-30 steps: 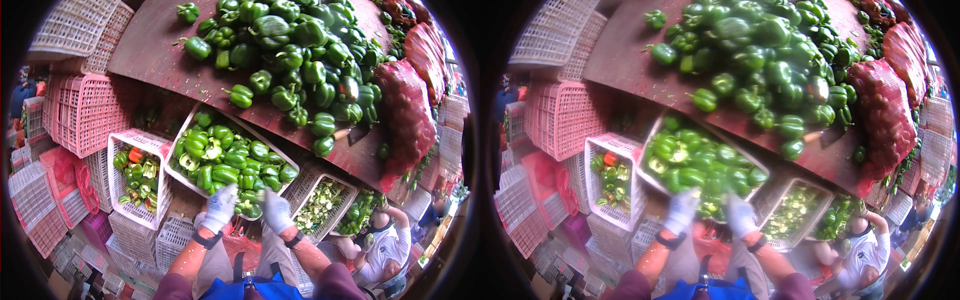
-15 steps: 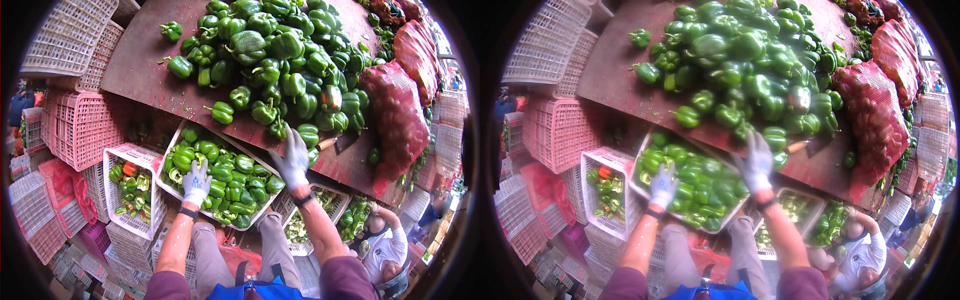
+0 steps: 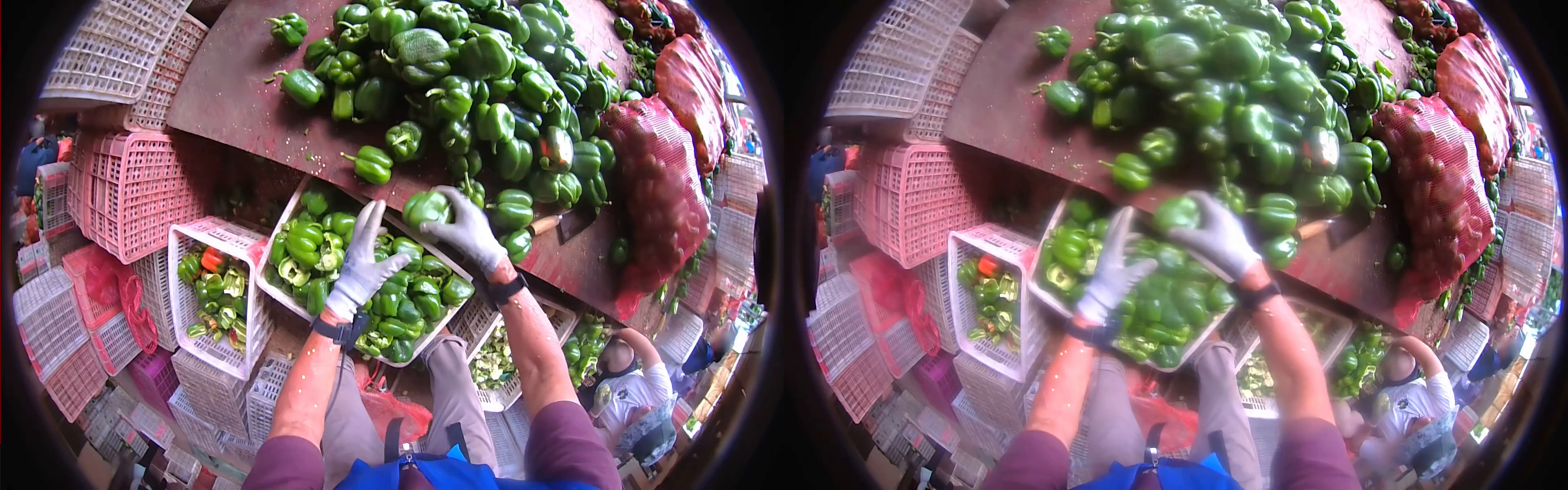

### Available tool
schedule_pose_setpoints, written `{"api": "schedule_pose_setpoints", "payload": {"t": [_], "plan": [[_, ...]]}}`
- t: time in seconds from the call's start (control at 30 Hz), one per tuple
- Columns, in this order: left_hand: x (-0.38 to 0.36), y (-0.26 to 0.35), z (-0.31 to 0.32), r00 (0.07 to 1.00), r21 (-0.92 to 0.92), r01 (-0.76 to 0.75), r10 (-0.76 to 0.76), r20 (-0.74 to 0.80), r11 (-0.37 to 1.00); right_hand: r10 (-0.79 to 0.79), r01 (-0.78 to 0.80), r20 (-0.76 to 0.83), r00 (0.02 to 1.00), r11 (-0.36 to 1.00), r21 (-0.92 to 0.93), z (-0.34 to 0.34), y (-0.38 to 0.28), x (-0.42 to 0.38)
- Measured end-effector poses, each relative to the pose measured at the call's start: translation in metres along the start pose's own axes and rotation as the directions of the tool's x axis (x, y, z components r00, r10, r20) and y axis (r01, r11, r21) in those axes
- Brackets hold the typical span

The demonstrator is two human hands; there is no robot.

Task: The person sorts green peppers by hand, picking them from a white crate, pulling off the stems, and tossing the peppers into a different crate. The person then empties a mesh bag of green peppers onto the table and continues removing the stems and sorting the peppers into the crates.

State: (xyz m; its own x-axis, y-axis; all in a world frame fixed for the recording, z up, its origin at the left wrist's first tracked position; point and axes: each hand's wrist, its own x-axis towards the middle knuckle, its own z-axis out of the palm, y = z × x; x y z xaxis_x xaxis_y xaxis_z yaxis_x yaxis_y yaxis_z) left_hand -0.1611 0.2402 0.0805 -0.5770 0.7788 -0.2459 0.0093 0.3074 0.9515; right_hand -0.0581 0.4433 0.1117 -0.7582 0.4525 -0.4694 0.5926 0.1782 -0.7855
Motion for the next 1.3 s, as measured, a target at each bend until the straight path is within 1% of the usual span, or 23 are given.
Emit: {"api": "schedule_pose_setpoints", "payload": {"t": [0.03,0.07,0.1,0.17,0.2,0.23,0.3,0.33,0.37,0.43,0.47,0.67,0.73,0.83,0.97,1.0,1.03,1.07,1.13,1.17,1.23,1.27,1.3], "plan": [[0.001,0.0,0.002,0.996,0.043,-0.09,0.089,0.024,0.995,0.106,-0.182,0.24,0.965,0.929,0.321,0.001,0.004,-0.013],[0.0,0.002,0.001,0.984,0.127,-0.156,0.142,0.112,0.98,0.019,-0.081,0.243,0.97,0.966,0.246,0.016,0.026,-0.021],[-0.004,-0.002,0.009,0.981,-0.161,0.032,0.0,0.196,0.986,-0.019,-0.06,0.257,0.966,0.953,0.297,0.027,0.029,-0.033],[-0.02,0.005,0.015,0.954,-0.347,0.278,-0.215,0.209,0.896,0.07,-0.111,0.166,0.984,0.961,0.252,0.046,0.031,-0.05],[-0.03,-0.001,0.02,0.942,-0.413,0.334,-0.285,0.176,0.847,0.159,-0.167,0.154,0.975,0.985,0.045,0.039,0.001,-0.059],[-0.042,-0.014,0.026,0.901,-0.523,0.43,-0.389,0.192,0.736,0.002,-0.006,-0.024,1.0,0.982,-0.188,0.051,0.006,-0.065],[-0.059,-0.02,0.027,0.873,-0.634,0.475,-0.417,0.253,0.61,-0.231,0.173,-0.205,0.951,0.948,-0.267,0.06,0.009,-0.073],[-0.067,-0.022,0.028,0.842,-0.651,0.525,-0.443,0.307,0.547,-0.279,0.264,-0.146,0.949,0.958,-0.115,0.061,0.009,-0.077],[-0.072,-0.02,0.033,0.821,-0.744,0.533,-0.46,0.339,0.403,-0.399,0.382,-0.103,0.911,0.912,-0.149,0.071,0.017,-0.078],[-0.081,-0.014,0.047,0.835,-0.796,0.493,-0.45,0.318,0.352,-0.39,0.367,-0.117,0.913,0.913,-0.181,0.095,0.034,-0.088],[-0.085,-0.018,0.055,0.786,-0.873,0.48,-0.486,0.383,0.087,-0.358,0.327,-0.232,0.904,0.931,-0.16,0.098,0.026,-0.087],[-0.094,-0.016,0.067,0.607,-0.929,0.302,-0.708,0.359,-0.213,-0.166,0.167,-0.325,0.931,0.986,-0.025,0.124,0.013,-0.093],[-0.108,-0.036,0.071,0.678,-0.932,0.361,-0.677,0.287,-0.034,-0.067,0.123,-0.475,0.877,0.988,0.088,0.145,0.019,-0.087],[-0.118,-0.037,0.067,0.717,-0.87,0.419,-0.683,0.141,0.26,0.417,-0.189,-0.351,0.838,0.826,0.531,0.16,0.022,-0.086],[-0.129,-0.028,0.059,0.722,-0.618,0.483,-0.682,-0.121,0.621,0.534,-0.251,-0.232,0.813,0.681,0.687,0.189,0.077,-0.08],[-0.13,-0.028,0.052,0.745,-0.478,0.547,-0.66,-0.096,0.687,-0.047,-0.022,-0.437,0.898,0.988,-0.151,0.186,0.092,-0.081],[-0.135,-0.043,0.049,0.833,-0.177,0.508,-0.534,-0.148,0.843,0.183,-0.154,-0.344,0.921,0.982,0.109,0.19,0.103,-0.085],[-0.134,-0.049,0.041,0.897,0.014,0.436,-0.434,-0.08,0.9,0.433,-0.229,-0.199,0.879,0.75,0.62,0.176,0.078,-0.089],[-0.126,-0.037,0.02,0.942,0.231,0.281,-0.314,0.119,0.932,0.487,-0.198,-0.02,0.873,0.391,0.899,0.175,0.092,-0.091],[-0.126,-0.044,0.011,0.941,0.186,0.254,-0.287,0.18,0.949,0.476,-0.181,0.053,0.878,0.227,0.957,0.176,0.103,-0.092],[-0.117,-0.04,-0.01,0.858,-0.258,0.494,-0.418,0.298,0.83,0.54,-0.197,0.194,0.819,-0.052,0.979,0.178,0.13,-0.076],[-0.113,-0.035,-0.021,0.859,-0.235,0.486,-0.412,0.303,0.842,0.632,-0.172,0.121,0.766,0.02,0.985,0.156,0.097,-0.068],[-0.111,-0.024,-0.031,0.805,-0.338,0.59,-0.502,0.315,0.734,0.694,-0.078,-0.038,0.719,0.135,0.988,0.146,0.083,-0.061]]}}
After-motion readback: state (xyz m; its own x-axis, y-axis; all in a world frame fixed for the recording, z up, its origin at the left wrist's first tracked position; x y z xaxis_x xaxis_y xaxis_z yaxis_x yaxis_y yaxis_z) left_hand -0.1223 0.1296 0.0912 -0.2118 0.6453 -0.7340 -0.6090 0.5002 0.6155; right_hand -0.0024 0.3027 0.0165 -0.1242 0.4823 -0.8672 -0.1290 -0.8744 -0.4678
